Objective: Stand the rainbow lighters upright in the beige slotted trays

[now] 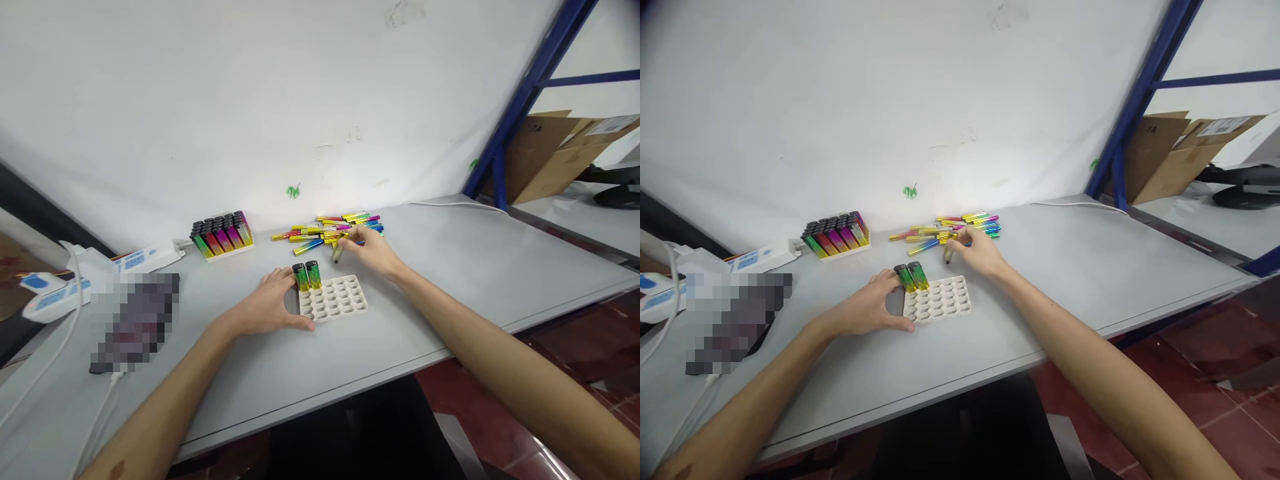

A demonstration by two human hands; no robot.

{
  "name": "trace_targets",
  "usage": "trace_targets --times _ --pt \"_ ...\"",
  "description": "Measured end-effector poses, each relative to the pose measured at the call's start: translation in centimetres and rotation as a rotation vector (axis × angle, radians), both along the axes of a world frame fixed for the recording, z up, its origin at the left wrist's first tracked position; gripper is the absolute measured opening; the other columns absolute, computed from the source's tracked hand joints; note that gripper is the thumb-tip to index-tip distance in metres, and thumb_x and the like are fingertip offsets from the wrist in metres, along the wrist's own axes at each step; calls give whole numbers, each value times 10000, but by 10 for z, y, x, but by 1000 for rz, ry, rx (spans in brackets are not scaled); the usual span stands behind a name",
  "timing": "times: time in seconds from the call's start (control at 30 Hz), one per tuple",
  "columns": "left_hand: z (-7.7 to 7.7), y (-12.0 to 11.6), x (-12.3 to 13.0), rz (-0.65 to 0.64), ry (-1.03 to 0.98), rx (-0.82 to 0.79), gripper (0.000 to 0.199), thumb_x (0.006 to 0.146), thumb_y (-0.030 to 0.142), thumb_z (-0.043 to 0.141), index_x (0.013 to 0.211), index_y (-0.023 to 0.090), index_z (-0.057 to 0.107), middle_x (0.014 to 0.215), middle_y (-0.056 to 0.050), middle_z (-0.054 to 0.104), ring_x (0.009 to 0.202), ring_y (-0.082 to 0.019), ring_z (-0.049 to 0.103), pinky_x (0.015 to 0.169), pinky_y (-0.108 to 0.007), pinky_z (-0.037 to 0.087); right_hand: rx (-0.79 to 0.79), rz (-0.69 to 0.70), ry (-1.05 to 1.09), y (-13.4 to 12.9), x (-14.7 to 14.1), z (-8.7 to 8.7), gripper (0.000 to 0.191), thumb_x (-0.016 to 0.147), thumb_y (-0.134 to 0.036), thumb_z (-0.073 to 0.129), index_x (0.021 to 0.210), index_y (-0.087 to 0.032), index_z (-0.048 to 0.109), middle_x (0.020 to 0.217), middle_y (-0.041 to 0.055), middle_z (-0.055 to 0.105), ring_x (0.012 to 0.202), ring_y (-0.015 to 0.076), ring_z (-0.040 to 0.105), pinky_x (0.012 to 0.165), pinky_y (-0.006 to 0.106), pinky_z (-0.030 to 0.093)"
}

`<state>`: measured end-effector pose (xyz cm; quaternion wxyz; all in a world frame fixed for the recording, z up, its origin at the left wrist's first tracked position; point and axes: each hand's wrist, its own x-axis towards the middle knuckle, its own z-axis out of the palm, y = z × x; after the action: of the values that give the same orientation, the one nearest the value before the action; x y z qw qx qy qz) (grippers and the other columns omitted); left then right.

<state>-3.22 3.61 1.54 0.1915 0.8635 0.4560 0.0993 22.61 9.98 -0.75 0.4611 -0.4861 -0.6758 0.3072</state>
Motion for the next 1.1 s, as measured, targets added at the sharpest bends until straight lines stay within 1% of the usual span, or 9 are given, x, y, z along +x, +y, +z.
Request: trace_targets --times 0.1,0.23,0.33,0.47,0.67,0.83,0.9,1.0,1.1 --pt "0 0 0 -4 10 -10 703 640 686 751 1148 218 619 1180 -97 596 1131 -337 530 993 -468 426 -133 88 345 -5 -3 7 310 863 -506 624 922 -239 478 822 4 672 701 158 636 635 286 473" --pt "0 -1 0 -2 17 -25 767 628 707 749 1193 211 602 1219 -111 579 1170 -348 507 1010 -471 416 -241 91 445 -9 -6 10 283 864 -497 621 925 -248 501 689 -66 537 418 63 400 413 211 273" --pt "0 -1 0 5 24 -28 776 622 719 746 1185 205 602 1224 -113 575 1172 -353 506 1008 -471 419 -281 88 443 -8 -4 8 177 838 -357 646 942 -222 598 663 -61 494 475 63 407 454 215 316" --pt "2 -1 1 2 18 -22 746 627 717 741 1162 216 605 1212 -100 578 1157 -342 512 1009 -471 420 -208 121 478 -1 2 3 313 764 -276 727 1065 -207 677 743 -33 573 643 90 501 612 239 414" --pt "3 -2 0 -13 5 -23 727 653 700 735 1175 212 601 1203 -92 582 1147 -330 517 1013 -459 417 -228 124 529 2 5 3 290 733 -426 789 730 -176 641 717 -14 585 658 101 496 613 248 417" --pt "2 -1 -1 -17 -16 -23 699 642 685 750 1141 213 621 1157 -83 594 1113 -324 526 988 -460 433 -387 123 612 -11 -4 12 288 828 -470 688 873 -231 535 737 -18 629 644 140 599 594 280 514" --pt "3 -1 -1 -27 -26 -31 686 654 668 754 1150 214 619 1150 -82 596 1114 -322 525 983 -458 437 -413 146 603 -15 -7 14 290 848 -486 663 894 -258 490 656 -61 560 518 109 516 469 228 440" --pt "3 0 -2 -28 -34 -36 655 654 660 759 1116 214 631 1135 -80 597 1105 -319 530 968 -451 450 -442 178 586 -16 -7 14 332 866 -572 613 898 -249 543 579 -82 407 413 63 304 369 174 200" --pt "3 0 -2 -8 -37 -56 630 681 672 735 1109 221 639 1128 -78 599 1097 -313 539 956 -442 462 -466 230 605 -14 -6 12 500 899 -670 484 840 -193 623 568 -60 361 412 61 247 361 201 149"
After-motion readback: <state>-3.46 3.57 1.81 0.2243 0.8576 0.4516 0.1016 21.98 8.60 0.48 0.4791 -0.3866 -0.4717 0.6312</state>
